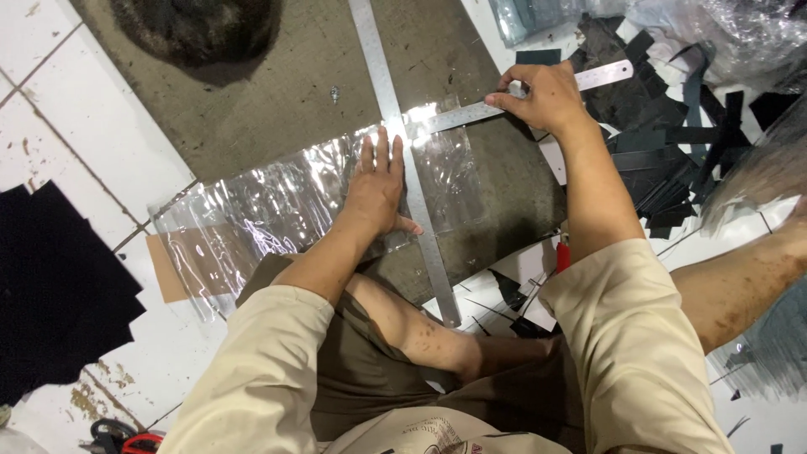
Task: Measuring and cutting clear plastic sheets using a metal ruler and a utility knife on the floor.
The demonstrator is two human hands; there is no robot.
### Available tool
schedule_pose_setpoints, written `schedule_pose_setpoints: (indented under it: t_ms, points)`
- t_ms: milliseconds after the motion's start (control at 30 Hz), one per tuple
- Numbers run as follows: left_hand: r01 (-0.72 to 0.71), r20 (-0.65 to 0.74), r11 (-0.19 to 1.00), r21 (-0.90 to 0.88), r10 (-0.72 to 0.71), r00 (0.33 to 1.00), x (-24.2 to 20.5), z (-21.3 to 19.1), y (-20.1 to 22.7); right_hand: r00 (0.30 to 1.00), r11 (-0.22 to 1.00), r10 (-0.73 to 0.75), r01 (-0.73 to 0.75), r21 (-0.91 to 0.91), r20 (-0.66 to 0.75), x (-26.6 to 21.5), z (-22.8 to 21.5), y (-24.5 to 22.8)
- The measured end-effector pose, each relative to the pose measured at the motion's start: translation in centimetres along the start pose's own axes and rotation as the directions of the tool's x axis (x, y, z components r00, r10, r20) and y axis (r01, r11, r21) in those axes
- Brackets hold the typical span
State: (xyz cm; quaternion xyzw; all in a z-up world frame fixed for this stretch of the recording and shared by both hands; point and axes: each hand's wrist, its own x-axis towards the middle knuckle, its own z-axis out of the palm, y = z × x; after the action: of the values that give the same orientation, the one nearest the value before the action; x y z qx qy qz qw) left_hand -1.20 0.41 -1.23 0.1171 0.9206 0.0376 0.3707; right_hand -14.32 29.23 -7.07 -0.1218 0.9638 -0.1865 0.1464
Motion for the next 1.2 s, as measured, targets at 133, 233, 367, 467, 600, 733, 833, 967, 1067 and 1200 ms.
schedule_pose_setpoints:
  t_ms: [133, 233, 367, 467, 600, 733, 833, 967, 1067, 1200]
  points:
    - [-0.021, -0.06, 0.999, -0.028, 0.02, 0.998, 0.8, 1.5, -0.4, 1.0, 1.0, -0.018, 0.019, 0.016, -0.02, 0.5, 0.6, 0.7]
    - [-0.027, -0.068, 1.0, -0.014, 0.026, 0.997, 0.8, 1.5, -0.5, 0.998, 0.998, -0.055, 0.055, -0.025, -0.03, 0.8, 0.9, 0.9]
    - [-0.031, -0.062, 1.0, 0.002, 0.031, 0.998, 0.8, 1.4, -0.4, 0.993, 0.994, -0.107, 0.108, -0.001, -0.057, 0.7, 0.8, 0.7]
    - [-0.019, -0.047, 1.0, -0.013, 0.018, 0.999, 0.6, 1.3, -0.4, 0.993, 0.995, -0.104, 0.104, 0.001, -0.06, 0.7, 0.8, 0.7]
    - [-0.016, -0.042, 1.0, -0.01, 0.015, 0.999, 0.6, 1.2, -0.3, 0.992, 0.994, -0.112, 0.111, -0.015, -0.064, 0.9, 1.1, 1.0]
    - [-0.018, -0.049, 1.0, 0.002, 0.018, 0.999, 0.6, 1.1, -0.3, 0.996, 0.997, -0.079, 0.079, -0.004, -0.047, 0.8, 1.0, 0.8]
    - [-0.012, -0.031, 1.0, -0.01, 0.012, 0.999, 0.4, 0.7, -0.2, 0.995, 0.996, -0.085, 0.085, -0.004, -0.047, 0.8, 1.0, 0.7]
    - [-0.002, -0.012, 1.0, -0.024, 0.002, 1.0, 0.2, 0.4, 0.0, 0.998, 0.999, -0.048, 0.048, -0.012, -0.03, 1.0, 1.0, 0.6]
    - [-0.01, -0.029, 0.999, -0.038, 0.009, 1.0, 0.6, 0.9, -0.2, 0.998, 0.998, -0.06, 0.059, -0.023, -0.031, 1.0, 1.1, 0.8]
    - [-0.006, -0.016, 0.999, -0.036, 0.006, 1.0, 0.3, 0.5, -0.1, 0.993, 0.994, -0.103, 0.102, -0.028, -0.051, 1.0, 1.2, 0.9]
